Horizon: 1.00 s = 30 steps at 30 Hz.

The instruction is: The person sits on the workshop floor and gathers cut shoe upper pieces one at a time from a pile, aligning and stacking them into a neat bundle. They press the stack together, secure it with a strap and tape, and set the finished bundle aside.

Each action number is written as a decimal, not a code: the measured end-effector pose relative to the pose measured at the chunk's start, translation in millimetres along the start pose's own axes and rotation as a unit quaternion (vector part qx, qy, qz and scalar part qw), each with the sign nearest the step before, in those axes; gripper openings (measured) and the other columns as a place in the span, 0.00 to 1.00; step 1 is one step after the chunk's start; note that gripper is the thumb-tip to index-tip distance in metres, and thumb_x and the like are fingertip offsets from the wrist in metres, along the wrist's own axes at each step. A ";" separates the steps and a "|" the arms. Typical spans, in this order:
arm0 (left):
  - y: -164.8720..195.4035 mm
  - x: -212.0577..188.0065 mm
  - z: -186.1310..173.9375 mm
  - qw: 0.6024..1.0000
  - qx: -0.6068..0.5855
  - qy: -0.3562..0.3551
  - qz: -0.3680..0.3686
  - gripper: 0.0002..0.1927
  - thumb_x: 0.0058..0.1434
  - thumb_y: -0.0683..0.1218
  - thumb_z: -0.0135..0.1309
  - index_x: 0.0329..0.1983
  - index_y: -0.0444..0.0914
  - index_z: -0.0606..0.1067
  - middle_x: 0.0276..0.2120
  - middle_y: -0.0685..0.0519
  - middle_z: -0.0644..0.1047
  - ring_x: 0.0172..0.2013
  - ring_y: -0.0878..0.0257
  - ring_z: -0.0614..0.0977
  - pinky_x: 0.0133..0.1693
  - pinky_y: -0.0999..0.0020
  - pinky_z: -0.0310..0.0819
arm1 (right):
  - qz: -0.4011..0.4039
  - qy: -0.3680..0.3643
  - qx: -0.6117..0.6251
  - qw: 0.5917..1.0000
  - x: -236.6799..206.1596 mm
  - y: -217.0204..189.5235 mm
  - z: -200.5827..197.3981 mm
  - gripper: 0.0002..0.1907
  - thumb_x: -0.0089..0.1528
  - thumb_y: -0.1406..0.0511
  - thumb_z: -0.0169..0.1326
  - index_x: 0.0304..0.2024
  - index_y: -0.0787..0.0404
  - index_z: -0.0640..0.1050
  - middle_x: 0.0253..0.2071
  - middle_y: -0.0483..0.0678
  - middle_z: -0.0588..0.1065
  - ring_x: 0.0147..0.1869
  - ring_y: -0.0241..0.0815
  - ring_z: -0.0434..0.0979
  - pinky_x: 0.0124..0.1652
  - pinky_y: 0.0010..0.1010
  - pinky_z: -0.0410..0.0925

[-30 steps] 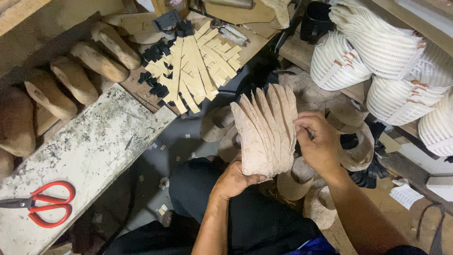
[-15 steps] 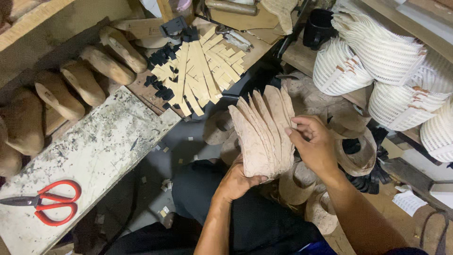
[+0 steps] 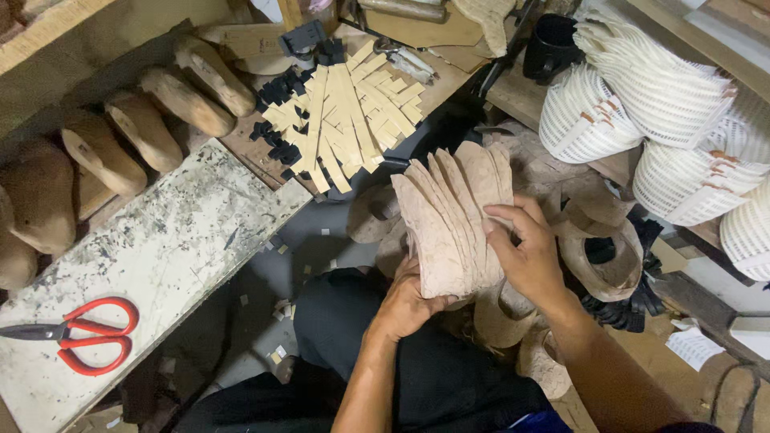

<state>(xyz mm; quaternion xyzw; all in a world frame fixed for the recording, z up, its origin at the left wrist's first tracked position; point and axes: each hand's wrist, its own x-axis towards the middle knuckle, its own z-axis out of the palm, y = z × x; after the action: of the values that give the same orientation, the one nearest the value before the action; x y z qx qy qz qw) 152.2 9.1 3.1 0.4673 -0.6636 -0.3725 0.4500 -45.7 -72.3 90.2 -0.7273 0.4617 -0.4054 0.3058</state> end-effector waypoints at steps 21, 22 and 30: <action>-3.0 1.5 2.9 0.990 0.125 0.035 0.049 0.22 0.44 0.39 0.67 0.45 0.48 0.84 0.59 0.51 0.78 0.70 0.46 0.64 0.69 0.41 0.43 | -0.081 0.063 -0.031 0.994 -11.3 -2.3 11.9 0.17 0.62 0.71 0.63 0.53 0.66 0.78 0.48 0.51 0.76 0.49 0.39 0.77 0.47 0.28 0.69; -0.3 2.0 2.8 0.985 0.156 0.042 0.052 0.21 0.43 0.40 0.69 0.43 0.49 0.85 0.59 0.51 0.79 0.70 0.45 0.63 0.68 0.40 0.42 | -0.090 0.067 -0.040 0.993 -14.5 -2.6 12.2 0.17 0.62 0.71 0.64 0.53 0.66 0.78 0.46 0.50 0.76 0.46 0.39 0.76 0.44 0.28 0.69; 14.0 8.6 3.1 0.992 0.118 0.048 -0.010 0.25 0.45 0.38 0.67 0.48 0.44 0.82 0.56 0.51 0.78 0.63 0.49 0.68 0.63 0.50 0.54 | -0.261 0.046 -0.056 0.963 -23.9 -4.5 9.3 0.16 0.61 0.75 0.60 0.51 0.67 0.76 0.46 0.54 0.75 0.44 0.41 0.80 0.38 0.25 0.74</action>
<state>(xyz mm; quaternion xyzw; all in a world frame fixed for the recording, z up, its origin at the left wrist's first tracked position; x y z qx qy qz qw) 143.9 5.1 17.1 0.5412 -0.6758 -0.2731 0.4193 -41.5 -47.9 82.1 -0.8192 0.2914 -0.4774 0.1268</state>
